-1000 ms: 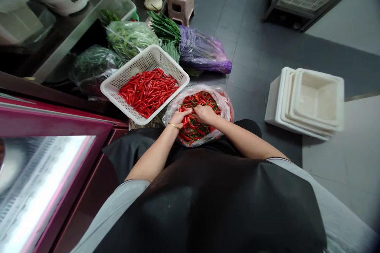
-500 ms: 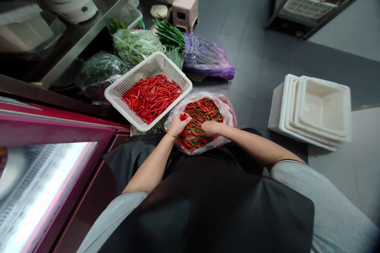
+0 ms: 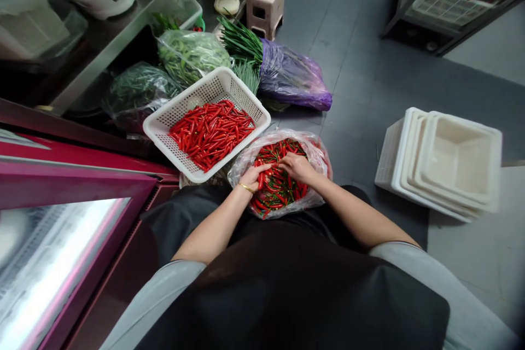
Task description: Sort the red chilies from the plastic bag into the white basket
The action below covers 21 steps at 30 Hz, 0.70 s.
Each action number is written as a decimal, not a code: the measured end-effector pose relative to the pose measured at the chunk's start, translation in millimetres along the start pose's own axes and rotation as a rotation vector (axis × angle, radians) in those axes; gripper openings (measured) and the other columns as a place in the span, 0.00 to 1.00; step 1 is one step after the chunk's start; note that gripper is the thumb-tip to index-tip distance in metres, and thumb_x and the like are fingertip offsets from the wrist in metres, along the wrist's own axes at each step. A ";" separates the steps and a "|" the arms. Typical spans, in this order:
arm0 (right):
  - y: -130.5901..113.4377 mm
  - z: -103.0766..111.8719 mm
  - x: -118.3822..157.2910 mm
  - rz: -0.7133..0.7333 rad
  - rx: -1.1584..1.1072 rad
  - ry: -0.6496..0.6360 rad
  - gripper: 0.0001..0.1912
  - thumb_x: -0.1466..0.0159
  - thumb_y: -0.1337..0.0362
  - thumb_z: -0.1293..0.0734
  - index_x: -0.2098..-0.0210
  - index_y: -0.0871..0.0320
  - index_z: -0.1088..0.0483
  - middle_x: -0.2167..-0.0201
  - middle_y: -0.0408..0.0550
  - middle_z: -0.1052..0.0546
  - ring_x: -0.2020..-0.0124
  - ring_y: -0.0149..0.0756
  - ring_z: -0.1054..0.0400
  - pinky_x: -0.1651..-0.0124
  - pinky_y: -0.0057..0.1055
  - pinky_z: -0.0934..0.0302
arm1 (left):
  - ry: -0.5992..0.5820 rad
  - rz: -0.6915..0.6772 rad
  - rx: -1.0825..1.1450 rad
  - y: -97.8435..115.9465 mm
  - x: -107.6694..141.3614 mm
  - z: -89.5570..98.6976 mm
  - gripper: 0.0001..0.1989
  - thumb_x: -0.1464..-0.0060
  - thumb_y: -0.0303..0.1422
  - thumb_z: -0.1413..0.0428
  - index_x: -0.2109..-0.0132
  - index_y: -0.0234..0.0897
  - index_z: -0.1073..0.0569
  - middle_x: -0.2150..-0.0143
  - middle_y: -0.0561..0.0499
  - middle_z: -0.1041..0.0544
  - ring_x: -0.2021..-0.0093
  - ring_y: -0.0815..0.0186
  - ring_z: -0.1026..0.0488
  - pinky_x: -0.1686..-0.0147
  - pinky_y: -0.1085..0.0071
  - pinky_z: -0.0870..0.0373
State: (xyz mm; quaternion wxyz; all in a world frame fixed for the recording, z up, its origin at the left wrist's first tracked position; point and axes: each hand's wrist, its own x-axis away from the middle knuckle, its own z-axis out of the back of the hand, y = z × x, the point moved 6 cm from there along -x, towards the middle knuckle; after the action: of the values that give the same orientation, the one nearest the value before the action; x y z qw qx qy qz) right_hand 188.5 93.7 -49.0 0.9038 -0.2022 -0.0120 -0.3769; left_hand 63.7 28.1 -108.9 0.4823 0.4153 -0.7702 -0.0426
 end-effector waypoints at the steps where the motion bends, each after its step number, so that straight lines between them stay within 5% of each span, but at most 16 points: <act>1: -3.0 -2.8 7.7 0.016 -0.032 -0.003 0.15 0.30 0.61 0.41 0.59 0.63 0.26 0.64 0.53 0.25 0.63 0.34 0.31 0.58 0.28 0.40 | -0.014 -0.008 -0.025 -1.7 -1.9 -3.0 0.11 0.58 0.27 0.36 0.65 0.28 0.25 0.79 0.53 0.27 0.84 0.74 0.34 0.85 0.78 0.38; 9: -14.7 -14.9 -3.8 -0.125 0.084 -0.354 0.18 0.31 0.60 0.42 0.62 0.66 0.24 0.64 0.60 0.22 0.63 0.42 0.28 0.58 0.34 0.37 | 0.074 -0.665 -0.639 41.6 24.2 -14.4 0.04 0.58 0.25 0.38 0.71 0.36 0.23 0.69 0.50 0.23 0.66 0.68 0.27 0.67 0.75 0.30; 13: -20.7 4.6 -44.1 -0.151 0.230 -0.219 0.24 0.32 0.52 0.41 0.50 0.66 0.29 0.53 0.67 0.26 0.56 0.48 0.28 0.57 0.36 0.36 | 0.137 -0.519 -0.391 65.9 29.8 9.8 0.06 0.60 0.29 0.38 0.70 0.34 0.25 0.77 0.53 0.26 0.77 0.69 0.30 0.75 0.73 0.31; 16: -20.1 0.9 -69.5 -0.092 0.261 -0.145 0.20 0.30 0.61 0.46 0.48 0.66 0.31 0.48 0.67 0.29 0.54 0.46 0.29 0.57 0.35 0.37 | 0.101 -0.373 -0.201 66.0 26.7 21.8 0.09 0.65 0.28 0.36 0.72 0.31 0.27 0.79 0.52 0.26 0.81 0.70 0.31 0.79 0.74 0.32; 21: 15.0 -10.2 -47.4 -0.055 0.164 -0.145 0.19 0.31 0.68 0.47 0.58 0.68 0.26 0.58 0.61 0.24 0.61 0.38 0.29 0.57 0.30 0.41 | 0.053 -0.195 -0.134 32.3 14.8 20.5 0.11 0.67 0.27 0.34 0.73 0.29 0.27 0.78 0.50 0.24 0.84 0.72 0.31 0.84 0.77 0.34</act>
State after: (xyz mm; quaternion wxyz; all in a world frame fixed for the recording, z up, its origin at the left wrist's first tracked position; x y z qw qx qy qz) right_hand 163.5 131.5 -72.0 0.9034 -0.1540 -0.1134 -0.3837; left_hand 25.6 32.2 -94.2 0.5226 0.4561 -0.7085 -0.1300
